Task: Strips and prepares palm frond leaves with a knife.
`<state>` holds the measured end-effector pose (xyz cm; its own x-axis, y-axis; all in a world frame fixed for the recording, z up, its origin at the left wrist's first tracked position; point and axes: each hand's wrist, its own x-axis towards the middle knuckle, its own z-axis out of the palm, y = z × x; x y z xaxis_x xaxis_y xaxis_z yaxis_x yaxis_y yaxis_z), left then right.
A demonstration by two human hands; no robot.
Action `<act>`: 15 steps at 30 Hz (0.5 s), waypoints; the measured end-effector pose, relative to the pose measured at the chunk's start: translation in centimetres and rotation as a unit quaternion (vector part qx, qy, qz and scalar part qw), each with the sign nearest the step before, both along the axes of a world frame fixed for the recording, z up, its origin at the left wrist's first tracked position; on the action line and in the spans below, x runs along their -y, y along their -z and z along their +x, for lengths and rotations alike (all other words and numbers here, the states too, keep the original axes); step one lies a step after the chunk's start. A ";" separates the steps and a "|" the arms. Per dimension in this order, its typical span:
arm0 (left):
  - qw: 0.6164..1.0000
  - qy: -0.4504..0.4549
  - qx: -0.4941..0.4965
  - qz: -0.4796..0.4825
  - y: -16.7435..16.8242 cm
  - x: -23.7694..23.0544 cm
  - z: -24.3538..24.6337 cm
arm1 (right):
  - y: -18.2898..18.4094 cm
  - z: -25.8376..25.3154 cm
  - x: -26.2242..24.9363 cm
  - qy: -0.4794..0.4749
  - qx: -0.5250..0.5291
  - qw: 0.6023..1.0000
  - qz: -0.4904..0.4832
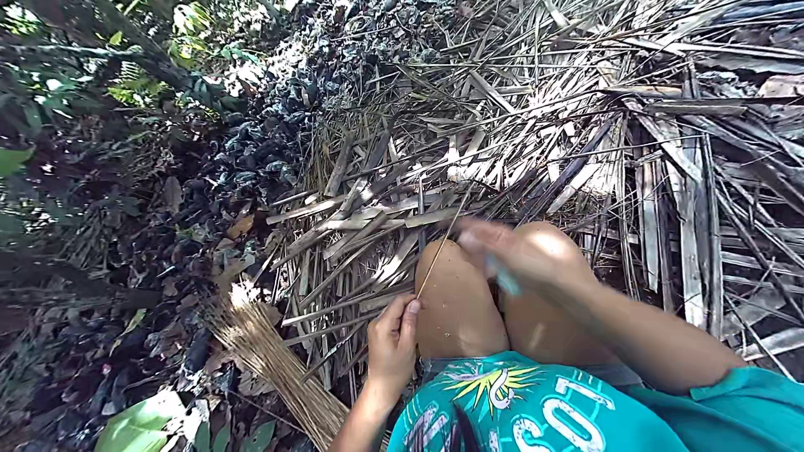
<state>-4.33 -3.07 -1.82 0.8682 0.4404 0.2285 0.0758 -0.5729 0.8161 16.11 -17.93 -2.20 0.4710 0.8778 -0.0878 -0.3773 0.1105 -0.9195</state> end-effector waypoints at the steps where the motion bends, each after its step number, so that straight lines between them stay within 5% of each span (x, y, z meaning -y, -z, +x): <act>1: 1.000 0.000 -0.010 -0.020 -0.1 0.0 -0.4 | 0.5 2.6 0.2 0.080 -0.016 0.996 0.033; 3: 0.997 -0.005 -0.027 -0.065 -0.4 -0.2 -1.0 | 0.4 6.6 1.0 0.209 -0.053 0.974 0.070; 5: 0.994 -0.013 -0.030 -0.105 -0.5 -0.3 -0.9 | -1.2 5.9 1.7 0.221 -0.049 0.971 0.072; 8: 0.987 -0.007 -0.031 -0.159 -0.7 -0.1 -0.2 | -2.6 -0.7 1.2 0.015 -0.032 0.999 0.017; 11: 0.978 0.008 -0.029 -0.206 -1.0 0.1 0.0 | -1.8 -5.1 -0.5 -0.196 -0.087 0.977 -0.017; 13: 0.975 0.023 -0.038 -0.216 -0.9 -0.2 -0.4 | -2.0 -4.0 -0.5 -0.170 -0.071 0.982 -0.038; 15: 0.977 0.023 -0.056 -0.205 -0.8 -0.5 -1.4 | -2.1 0.2 0.2 -0.039 -0.038 0.998 -0.029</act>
